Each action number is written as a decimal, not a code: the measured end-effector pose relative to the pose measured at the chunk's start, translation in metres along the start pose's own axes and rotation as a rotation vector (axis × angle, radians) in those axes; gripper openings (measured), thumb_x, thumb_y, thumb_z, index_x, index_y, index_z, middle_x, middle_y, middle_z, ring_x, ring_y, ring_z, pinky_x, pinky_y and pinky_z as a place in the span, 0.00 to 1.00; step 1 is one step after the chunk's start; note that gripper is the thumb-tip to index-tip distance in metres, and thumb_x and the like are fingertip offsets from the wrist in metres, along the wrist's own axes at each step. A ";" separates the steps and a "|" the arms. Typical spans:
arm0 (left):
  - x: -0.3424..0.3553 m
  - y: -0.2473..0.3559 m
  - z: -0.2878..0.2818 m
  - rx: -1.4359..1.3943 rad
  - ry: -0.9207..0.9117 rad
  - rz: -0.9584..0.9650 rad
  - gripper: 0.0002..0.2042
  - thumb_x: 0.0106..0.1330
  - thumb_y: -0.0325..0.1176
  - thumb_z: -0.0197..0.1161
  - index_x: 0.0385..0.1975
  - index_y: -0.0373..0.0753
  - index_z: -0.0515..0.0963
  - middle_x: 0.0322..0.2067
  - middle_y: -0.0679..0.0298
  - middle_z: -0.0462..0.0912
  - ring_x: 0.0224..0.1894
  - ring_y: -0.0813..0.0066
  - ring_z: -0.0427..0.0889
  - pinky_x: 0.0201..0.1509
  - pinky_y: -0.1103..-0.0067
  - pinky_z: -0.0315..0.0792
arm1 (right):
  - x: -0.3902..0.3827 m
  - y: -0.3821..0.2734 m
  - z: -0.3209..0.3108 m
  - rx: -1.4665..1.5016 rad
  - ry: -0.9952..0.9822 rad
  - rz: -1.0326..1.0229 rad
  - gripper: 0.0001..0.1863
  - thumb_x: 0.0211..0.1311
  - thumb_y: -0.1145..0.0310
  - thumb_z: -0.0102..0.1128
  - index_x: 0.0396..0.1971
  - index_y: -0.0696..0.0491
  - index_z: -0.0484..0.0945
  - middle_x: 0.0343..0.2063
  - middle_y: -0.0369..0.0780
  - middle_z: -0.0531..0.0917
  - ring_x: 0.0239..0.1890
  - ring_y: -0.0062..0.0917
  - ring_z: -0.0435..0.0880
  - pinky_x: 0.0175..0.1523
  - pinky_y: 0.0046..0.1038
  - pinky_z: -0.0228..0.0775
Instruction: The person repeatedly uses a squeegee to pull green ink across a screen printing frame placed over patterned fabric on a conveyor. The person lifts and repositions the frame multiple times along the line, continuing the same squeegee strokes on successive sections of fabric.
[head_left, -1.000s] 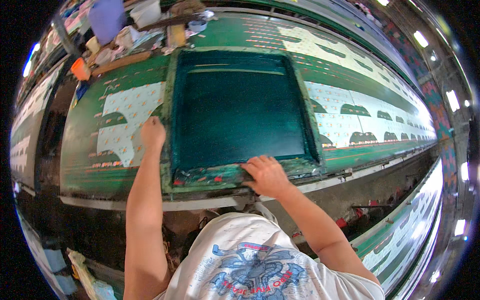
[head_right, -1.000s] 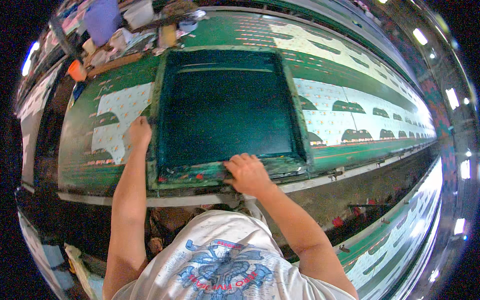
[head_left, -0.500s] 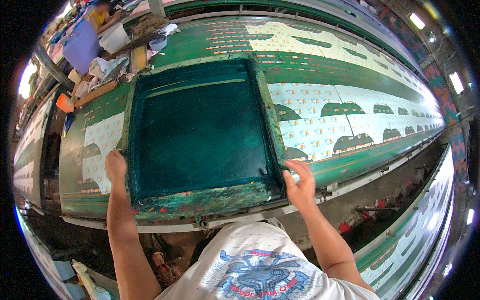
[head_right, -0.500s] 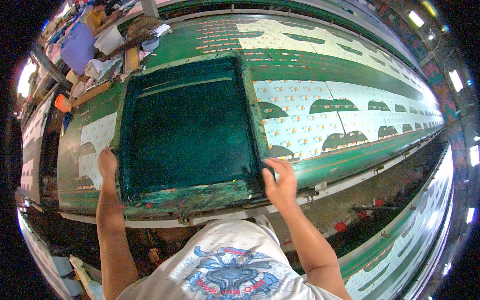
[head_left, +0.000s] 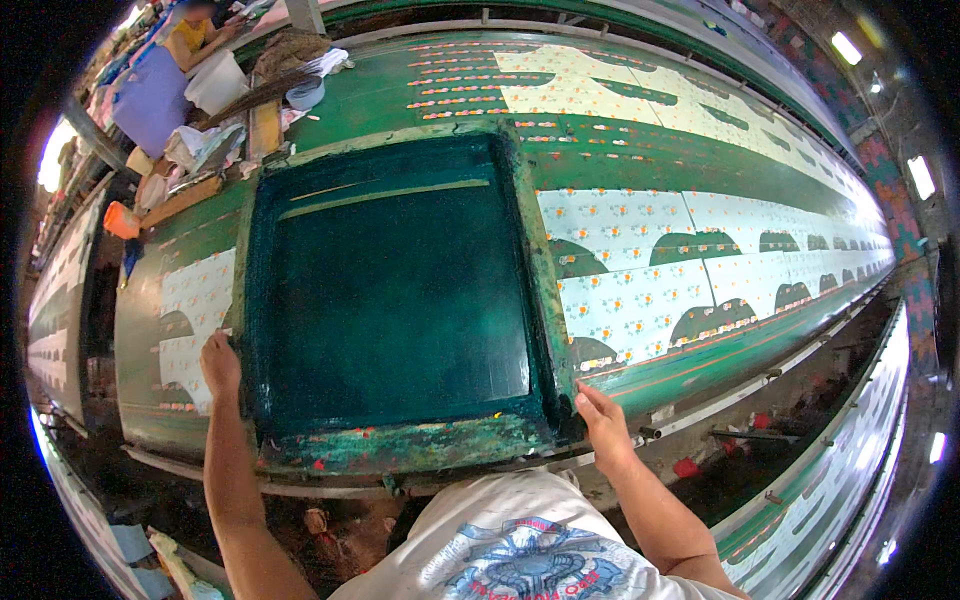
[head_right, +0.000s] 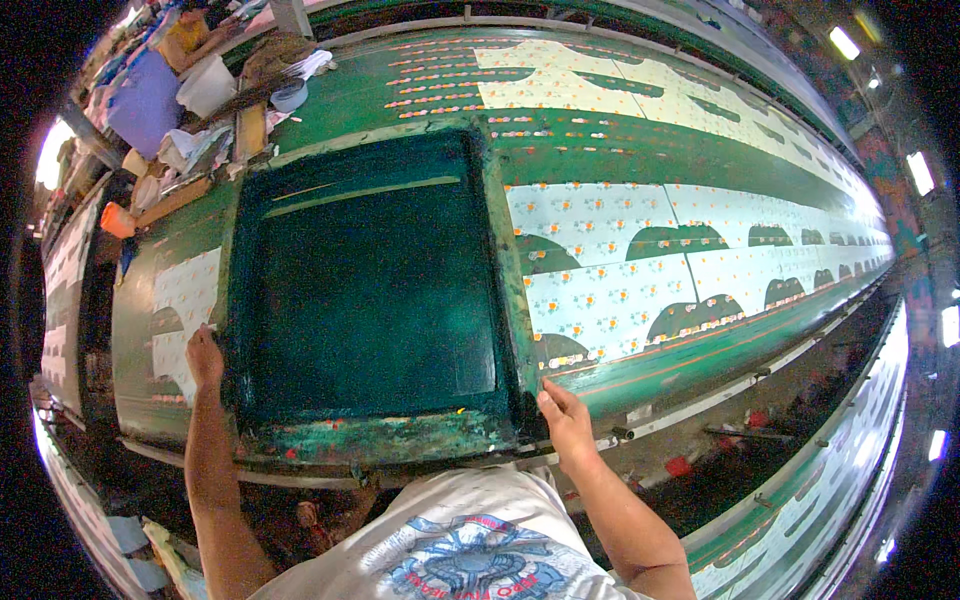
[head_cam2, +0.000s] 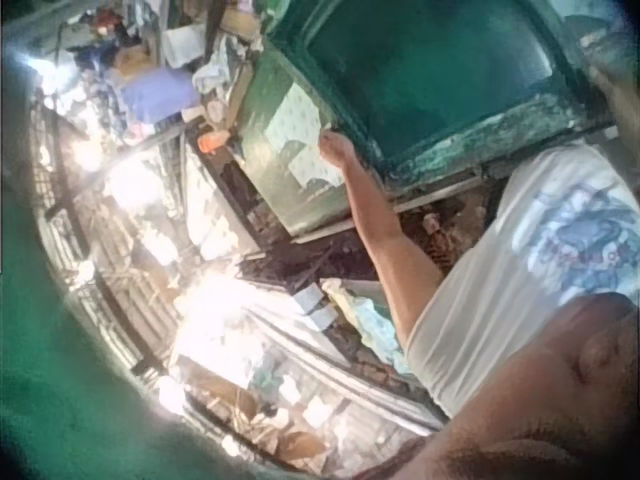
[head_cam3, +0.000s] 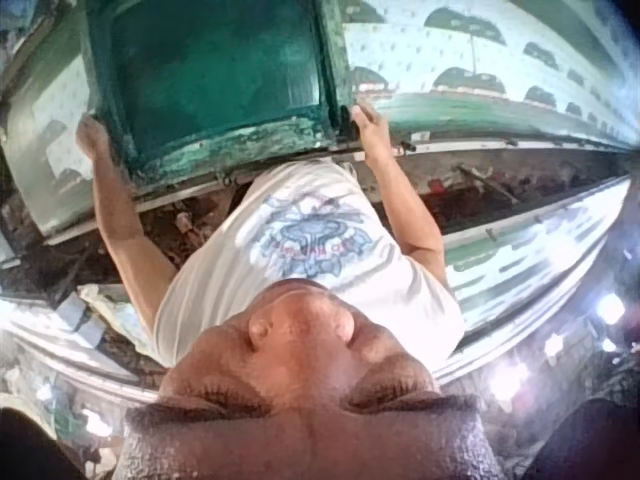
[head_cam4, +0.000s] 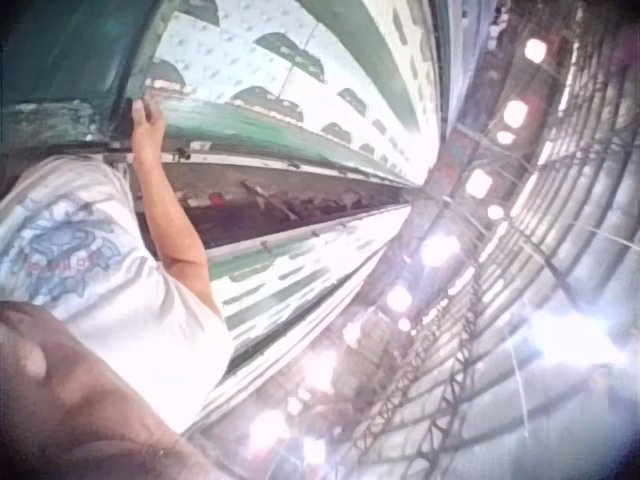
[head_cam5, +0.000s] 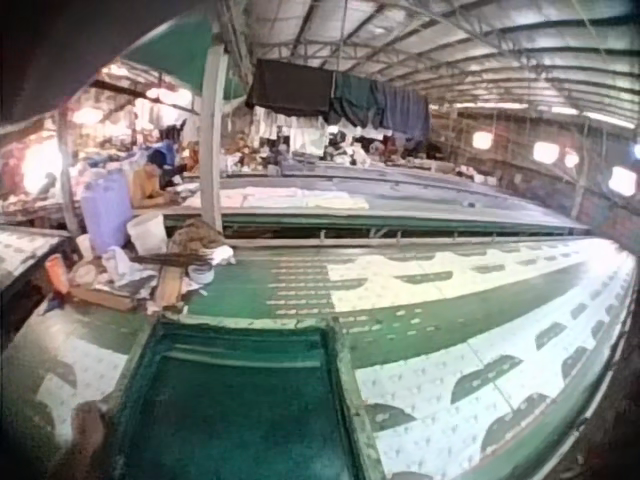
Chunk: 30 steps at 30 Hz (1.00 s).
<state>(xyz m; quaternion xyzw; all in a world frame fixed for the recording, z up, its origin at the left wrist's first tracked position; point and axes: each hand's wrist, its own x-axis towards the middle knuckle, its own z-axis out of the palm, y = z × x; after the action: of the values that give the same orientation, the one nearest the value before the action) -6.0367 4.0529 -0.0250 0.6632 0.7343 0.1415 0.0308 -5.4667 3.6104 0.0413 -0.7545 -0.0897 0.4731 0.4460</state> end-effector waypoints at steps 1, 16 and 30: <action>-0.001 -0.001 -0.002 -0.053 -0.065 -0.058 0.27 0.88 0.50 0.46 0.53 0.32 0.86 0.48 0.40 0.87 0.52 0.34 0.83 0.59 0.49 0.74 | -0.001 0.002 0.003 0.006 0.023 -0.011 0.31 0.80 0.55 0.67 0.76 0.53 0.76 0.72 0.46 0.80 0.74 0.32 0.74 0.73 0.37 0.65; 0.012 -0.010 0.006 -0.523 -0.065 -0.274 0.35 0.81 0.67 0.57 0.22 0.39 0.69 0.21 0.68 0.60 0.27 0.72 0.60 0.35 0.64 0.57 | -0.036 -0.012 0.009 0.351 0.090 -0.111 0.27 0.77 0.61 0.69 0.68 0.62 0.83 0.59 0.39 0.87 0.58 0.23 0.83 0.66 0.30 0.72; 0.008 0.050 -0.016 -1.179 -0.369 -0.393 0.39 0.80 0.67 0.55 0.85 0.57 0.62 0.73 0.49 0.71 0.69 0.57 0.77 0.73 0.63 0.74 | -0.018 -0.074 -0.116 0.106 0.094 -0.401 0.32 0.78 0.49 0.67 0.63 0.65 0.85 0.55 0.42 0.89 0.61 0.23 0.80 0.73 0.33 0.65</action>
<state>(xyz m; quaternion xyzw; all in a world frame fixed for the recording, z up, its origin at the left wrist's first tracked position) -5.9930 4.0619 0.0039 0.4017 0.6236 0.3965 0.5408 -5.3630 3.5752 0.1267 -0.7184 -0.1919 0.3432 0.5738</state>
